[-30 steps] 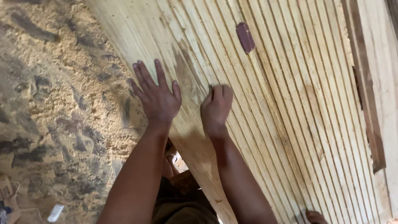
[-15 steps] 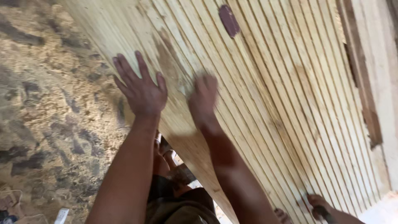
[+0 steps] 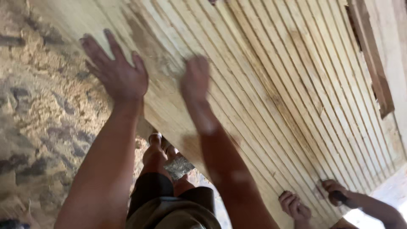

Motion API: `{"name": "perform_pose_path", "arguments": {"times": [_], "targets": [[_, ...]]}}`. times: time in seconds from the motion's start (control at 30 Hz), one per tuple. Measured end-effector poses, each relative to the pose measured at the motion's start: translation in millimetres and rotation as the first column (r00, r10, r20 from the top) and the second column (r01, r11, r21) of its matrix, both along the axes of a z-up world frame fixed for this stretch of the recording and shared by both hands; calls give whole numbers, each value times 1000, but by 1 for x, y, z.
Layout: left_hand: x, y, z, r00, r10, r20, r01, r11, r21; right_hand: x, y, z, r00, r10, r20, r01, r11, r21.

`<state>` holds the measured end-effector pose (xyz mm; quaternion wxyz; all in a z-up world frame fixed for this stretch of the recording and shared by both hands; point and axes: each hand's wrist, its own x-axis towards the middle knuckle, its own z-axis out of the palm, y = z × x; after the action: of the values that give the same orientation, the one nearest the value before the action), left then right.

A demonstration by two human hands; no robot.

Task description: The person sands a large wooden board with a sanding block, moving it back and forth along the grain. Another person is also sanding the same board nearby.

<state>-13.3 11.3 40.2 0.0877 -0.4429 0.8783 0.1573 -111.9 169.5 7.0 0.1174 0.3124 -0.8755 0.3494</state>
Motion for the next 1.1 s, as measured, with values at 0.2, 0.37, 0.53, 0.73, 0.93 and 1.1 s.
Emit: {"name": "perform_pose_path", "arguments": {"times": [0.2, 0.37, 0.53, 0.73, 0.93, 1.1], "targets": [[7, -2, -19, 993, -72, -96, 53, 981, -189, 10, 44, 21, 996, 65, 61, -66, 998, 11], [18, -1, -33, 984, -103, -148, 72, 976, -204, 70, 201, 65, 998, -30, 51, 22, 987, 158], [14, -1, -23, 988, -83, -128, 63, 987, -150, 81, 239, 81, 970, -185, 157, 174, 981, 83], [-5, 27, 6, 989, -95, -112, 79, 987, -137, 61, 254, 87, 988, -143, 54, 132, 976, 171], [-15, 49, 26, 996, -73, -43, 73, 997, 3, 55, 262, 75, 995, -66, 72, 53, 985, 165], [-20, 47, 33, 997, -80, -13, 79, 997, -26, 42, 203, 46, 995, -97, 27, 92, 982, 165]]}}
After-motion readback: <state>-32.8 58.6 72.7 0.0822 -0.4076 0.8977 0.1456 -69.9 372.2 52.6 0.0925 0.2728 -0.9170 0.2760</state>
